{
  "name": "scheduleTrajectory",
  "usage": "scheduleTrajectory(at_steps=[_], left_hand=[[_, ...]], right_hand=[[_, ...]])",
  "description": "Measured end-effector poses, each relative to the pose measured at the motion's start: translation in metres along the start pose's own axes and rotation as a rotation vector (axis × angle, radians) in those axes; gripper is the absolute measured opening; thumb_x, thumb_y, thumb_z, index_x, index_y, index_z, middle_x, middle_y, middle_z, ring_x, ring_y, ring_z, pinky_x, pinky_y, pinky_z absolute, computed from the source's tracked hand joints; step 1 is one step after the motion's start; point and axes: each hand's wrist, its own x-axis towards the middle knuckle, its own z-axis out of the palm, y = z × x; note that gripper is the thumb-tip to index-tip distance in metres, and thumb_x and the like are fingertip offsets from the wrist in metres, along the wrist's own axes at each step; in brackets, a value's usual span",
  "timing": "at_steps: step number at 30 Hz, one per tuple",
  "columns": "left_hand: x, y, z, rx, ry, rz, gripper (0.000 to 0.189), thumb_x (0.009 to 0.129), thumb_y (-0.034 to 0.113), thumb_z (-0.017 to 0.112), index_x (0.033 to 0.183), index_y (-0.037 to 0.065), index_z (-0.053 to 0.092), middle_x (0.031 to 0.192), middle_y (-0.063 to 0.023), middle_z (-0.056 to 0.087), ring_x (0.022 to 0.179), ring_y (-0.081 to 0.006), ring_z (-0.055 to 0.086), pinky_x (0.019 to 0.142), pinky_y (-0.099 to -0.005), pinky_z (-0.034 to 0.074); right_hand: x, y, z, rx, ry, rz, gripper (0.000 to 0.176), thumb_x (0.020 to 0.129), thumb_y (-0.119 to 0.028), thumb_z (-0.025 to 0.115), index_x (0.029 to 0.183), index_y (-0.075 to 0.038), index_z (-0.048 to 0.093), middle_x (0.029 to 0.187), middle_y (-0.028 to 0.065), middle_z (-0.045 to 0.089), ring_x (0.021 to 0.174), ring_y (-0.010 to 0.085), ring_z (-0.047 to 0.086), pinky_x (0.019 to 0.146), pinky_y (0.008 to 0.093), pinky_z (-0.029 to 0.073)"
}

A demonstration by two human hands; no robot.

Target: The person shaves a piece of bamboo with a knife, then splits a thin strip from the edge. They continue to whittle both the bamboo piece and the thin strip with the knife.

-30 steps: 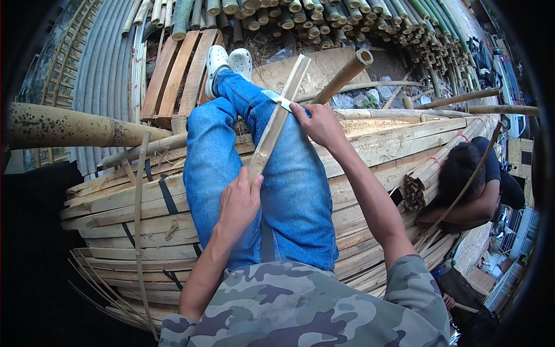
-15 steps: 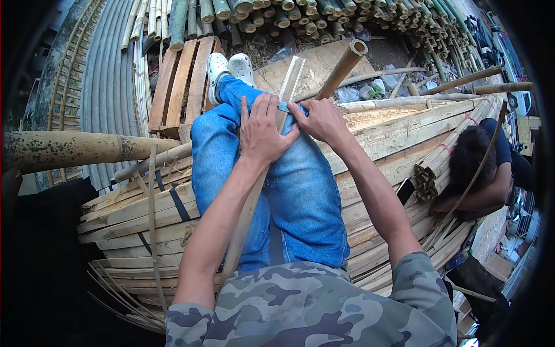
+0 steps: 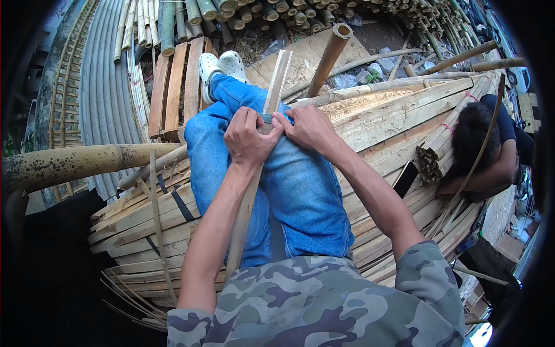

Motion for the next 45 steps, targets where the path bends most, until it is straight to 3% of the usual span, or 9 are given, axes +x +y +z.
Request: scheduleTrajectory(at_steps=[2, 5, 8, 11, 13, 16, 20, 31, 45], left_hand=[[0.003, -0.009, 0.008, 0.116, 0.257, 0.351, 0.038, 0.07, 0.026, 0.076, 0.094, 0.006, 0.056, 0.099, -0.011, 0.058, 0.097, -0.0278, 0.058, 0.096, -0.0438, 0.043], [0.007, -0.001, 0.002, 0.095, 0.468, 0.527, 0.039, 0.072, 0.026, 0.075, 0.099, 0.004, 0.058, 0.109, -0.0132, 0.056, 0.109, -0.0289, 0.055, 0.095, -0.0443, 0.042], [-0.012, 0.003, -0.025, 0.038, 0.484, 0.427, 0.042, 0.075, 0.026, 0.074, 0.106, 0.002, 0.058, 0.114, -0.0141, 0.055, 0.111, -0.0316, 0.053, 0.097, -0.0426, 0.043], [-0.075, -0.013, -0.048, -0.133, -0.039, -0.01, 0.047, 0.09, 0.025, 0.067, 0.124, -0.003, 0.053, 0.1, -0.0155, 0.063, 0.088, -0.0225, 0.064, 0.074, -0.0369, 0.052], [-0.11, -0.029, -0.036, -0.313, -0.176, -0.062, 0.041, 0.096, 0.024, 0.061, 0.125, -0.005, 0.053, 0.08, -0.0139, 0.065, 0.07, -0.0191, 0.066, 0.062, -0.0358, 0.051], [-0.112, -0.026, -0.016, -0.369, -0.105, -0.09, 0.035, 0.099, 0.021, 0.056, 0.122, -0.005, 0.055, 0.071, -0.0147, 0.065, 0.065, -0.0245, 0.067, 0.061, -0.0391, 0.051], [-0.075, -0.009, -0.002, -0.379, 0.0, 0.011, 0.03, 0.098, 0.021, 0.055, 0.119, -0.001, 0.056, 0.088, -0.0279, 0.067, 0.085, -0.0466, 0.065, 0.073, -0.0517, 0.049], [-0.066, -0.003, 0.011, -0.328, 0.056, -0.025, 0.029, 0.097, 0.024, 0.058, 0.111, -0.001, 0.059, 0.086, -0.0258, 0.068, 0.083, -0.044, 0.067, 0.069, -0.0489, 0.05], [-0.063, -0.004, 0.007, -0.442, -0.062, -0.106, 0.034, 0.096, 0.027, 0.057, 0.114, -0.002, 0.058, 0.089, -0.0259, 0.068, 0.085, -0.0439, 0.066, 0.074, -0.0497, 0.05]], right_hand=[[0.0, 0.003, 0.007, 0.059, 0.091, 0.011, 0.056, 0.094, -0.051, 0.05, 0.085, -0.001, 0.073, 0.077, 0.0288, 0.066, 0.081, 0.0446, 0.065, 0.077, 0.0514, 0.051], [0.002, 0.004, -0.006, 0.139, 0.039, 0.114, 0.056, 0.095, -0.051, 0.05, 0.084, -0.001, 0.073, 0.074, 0.0269, 0.066, 0.078, 0.044, 0.066, 0.075, 0.0511, 0.052], [0.0, -0.005, -0.026, 0.14, 0.115, 0.173, 0.058, 0.095, -0.053, 0.05, 0.083, -0.001, 0.073, 0.072, 0.0253, 0.066, 0.076, 0.0436, 0.066, 0.074, 0.0511, 0.052], [0.011, 0.001, -0.031, 0.091, 0.13, 0.137, 0.06, 0.095, -0.054, 0.049, 0.083, 0.0, 0.073, 0.073, 0.0252, 0.067, 0.077, 0.0435, 0.067, 0.074, 0.0517, 0.052], [0.019, 0.004, -0.031, 0.054, 0.132, 0.11, 0.06, 0.095, -0.055, 0.05, 0.082, 0.0, 0.072, 0.073, 0.025, 0.067, 0.077, 0.0434, 0.067, 0.074, 0.0515, 0.052], [0.029, 0.006, -0.03, 0.049, 0.127, 0.092, 0.06, 0.094, -0.055, 0.052, 0.085, 0.0, 0.073, 0.073, 0.0247, 0.067, 0.077, 0.043, 0.067, 0.074, 0.0508, 0.052], [0.035, 0.02, -0.032, 0.105, 0.172, 0.102, 0.057, 0.094, -0.054, 0.053, 0.09, -0.002, 0.074, 0.067, 0.0235, 0.065, 0.072, 0.0435, 0.066, 0.069, 0.0483, 0.051], [0.003, 0.011, -0.001, 0.072, 0.237, -0.026, 0.056, 0.097, -0.048, 0.051, 0.078, 0.0, 0.07, 0.065, 0.0258, 0.062, 0.068, 0.0437, 0.065, 0.065, 0.0505, 0.05], [0.018, 0.016, -0.014, -0.005, 0.264, 0.076, 0.057, 0.095, -0.051, 0.053, 0.072, -0.001, 0.068, 0.063, 0.0261, 0.061, 0.065, 0.0425, 0.065, 0.063, 0.0503, 0.051]])
